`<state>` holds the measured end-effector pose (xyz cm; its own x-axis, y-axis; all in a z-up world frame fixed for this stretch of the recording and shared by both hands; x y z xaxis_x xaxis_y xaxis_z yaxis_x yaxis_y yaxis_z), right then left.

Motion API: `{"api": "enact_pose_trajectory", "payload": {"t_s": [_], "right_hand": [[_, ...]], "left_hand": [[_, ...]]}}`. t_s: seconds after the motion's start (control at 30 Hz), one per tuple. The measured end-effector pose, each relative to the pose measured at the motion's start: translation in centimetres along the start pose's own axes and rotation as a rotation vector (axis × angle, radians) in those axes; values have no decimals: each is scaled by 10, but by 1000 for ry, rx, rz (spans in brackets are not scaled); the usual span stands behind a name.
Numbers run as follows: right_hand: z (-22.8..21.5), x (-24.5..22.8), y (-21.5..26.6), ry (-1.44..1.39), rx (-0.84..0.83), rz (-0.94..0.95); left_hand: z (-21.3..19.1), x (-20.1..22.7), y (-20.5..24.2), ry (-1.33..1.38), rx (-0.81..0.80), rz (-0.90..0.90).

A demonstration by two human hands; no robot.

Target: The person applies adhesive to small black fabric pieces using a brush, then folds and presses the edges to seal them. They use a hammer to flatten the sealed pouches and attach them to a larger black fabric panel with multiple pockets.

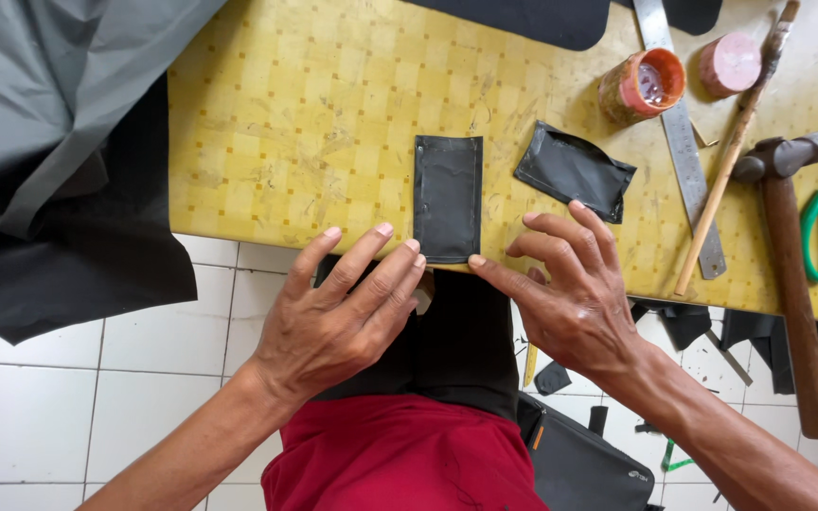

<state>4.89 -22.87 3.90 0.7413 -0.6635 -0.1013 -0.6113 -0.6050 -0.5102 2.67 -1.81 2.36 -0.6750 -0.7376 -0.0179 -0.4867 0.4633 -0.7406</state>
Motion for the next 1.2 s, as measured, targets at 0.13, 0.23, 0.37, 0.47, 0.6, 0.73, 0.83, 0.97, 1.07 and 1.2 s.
{"api": "enact_pose_trajectory", "payload": {"t_s": [0.13,0.23,0.37,0.47,0.6,0.73,0.83,0.97,1.07,1.2], "right_hand": [[-2,-3,-3,23,12,-26],[-6,-7,-10,17,-14,-124],[-6,-9,-16,-2,-59,-194],[-6,-7,-19,-57,-76,-150],[-3,2,-21,-190,-39,-30],[-5,6,-23,-127,8,6],[-5,9,-21,-36,9,-3],[-3,6,-19,39,-29,-92],[-6,6,-22,68,-37,-108],[-5,6,-21,34,-46,-79]], "left_hand": [[-4,-5,-2,19,-29,84],[-5,-6,-6,-2,-37,183],[-4,-5,-10,-62,-89,244],[-7,-4,-12,-63,-101,242],[-9,-6,-14,24,-101,197],[-9,-7,-14,49,-103,190],[-8,-9,-13,87,-92,167],[-4,-10,-8,127,-120,145],[-4,-11,-7,156,-113,130],[-3,-17,-12,246,-190,65]]}}
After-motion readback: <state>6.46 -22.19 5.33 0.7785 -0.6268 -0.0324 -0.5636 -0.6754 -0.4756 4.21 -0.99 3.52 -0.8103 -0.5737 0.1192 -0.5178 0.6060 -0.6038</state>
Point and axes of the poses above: each hand's wrist, its own y-axis away from the middle knuckle, its own z-axis out of the palm, x = y × z, the point moved 4 cm from there along -y, towards the middle knuckle, and after that the axes turned 11 degrees about x, right-handed, at the moved point
